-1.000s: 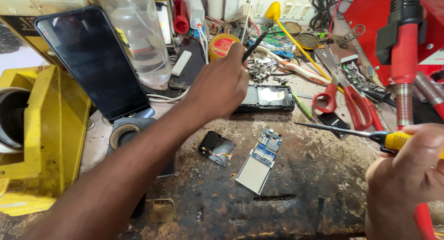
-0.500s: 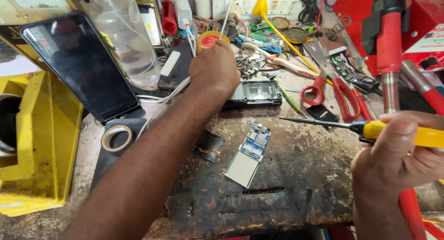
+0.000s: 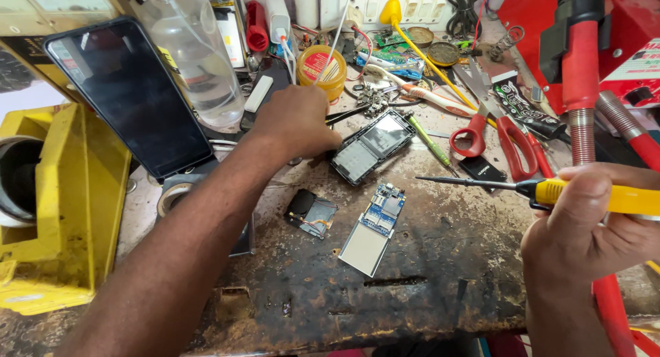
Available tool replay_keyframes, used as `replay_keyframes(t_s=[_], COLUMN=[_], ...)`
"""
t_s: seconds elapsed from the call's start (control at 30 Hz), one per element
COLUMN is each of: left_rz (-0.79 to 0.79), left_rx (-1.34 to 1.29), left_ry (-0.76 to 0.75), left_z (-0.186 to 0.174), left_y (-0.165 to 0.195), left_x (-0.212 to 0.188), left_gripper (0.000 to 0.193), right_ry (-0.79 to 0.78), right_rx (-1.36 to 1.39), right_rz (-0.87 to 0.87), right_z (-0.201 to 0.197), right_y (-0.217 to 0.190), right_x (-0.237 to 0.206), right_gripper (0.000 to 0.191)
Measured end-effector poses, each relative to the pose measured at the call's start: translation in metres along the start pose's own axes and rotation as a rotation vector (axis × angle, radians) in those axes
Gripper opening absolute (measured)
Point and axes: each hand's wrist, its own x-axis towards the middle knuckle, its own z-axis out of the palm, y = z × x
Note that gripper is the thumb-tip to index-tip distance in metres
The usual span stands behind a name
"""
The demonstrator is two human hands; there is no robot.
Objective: The person disassembles a feature phone, prying open its housing and lifting the keypad and screen assembly, then works on the exposed motherboard on the workbench. They hold the board with a spudger while heating and prodding components with a soldering iron, repositioning the board and continuing to solder and adjust parts on it.
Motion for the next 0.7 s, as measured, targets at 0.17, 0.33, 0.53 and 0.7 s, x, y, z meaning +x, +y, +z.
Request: replay_keyframes(t_s=[0.17,0.33,0.53,0.7], left_rz=[0.068,0.155,0.249,0.275], left_rx=[-0.059,-0.105,-0.294,-0.482], left_ry=[0.063,0.156,0.384,0.433], left_z=[0.007,0.014,0.006,0.004], left_y=[-0.014,-0.019,-0.024,-0.023], left_x=[-0.007,-0.015,-0.028,-0.029], left_gripper=[0.041,0.042,0.043,0.037], right_ry=[-0.016,-0.021,-0.010,-0.012], right_rx=[-0.036,-0.046,-0.017,-0.043], right_rz=[0.000,-0.006,0.061,0.045], right_z=[0.000,0.001,0.003,0.002], right_y=[-0.001,-0.001,-0.004,-0.003], right_x=[-0.002,0.000,-0.001,-0.001], right_gripper=[0.047,0.046,0.048,0.049])
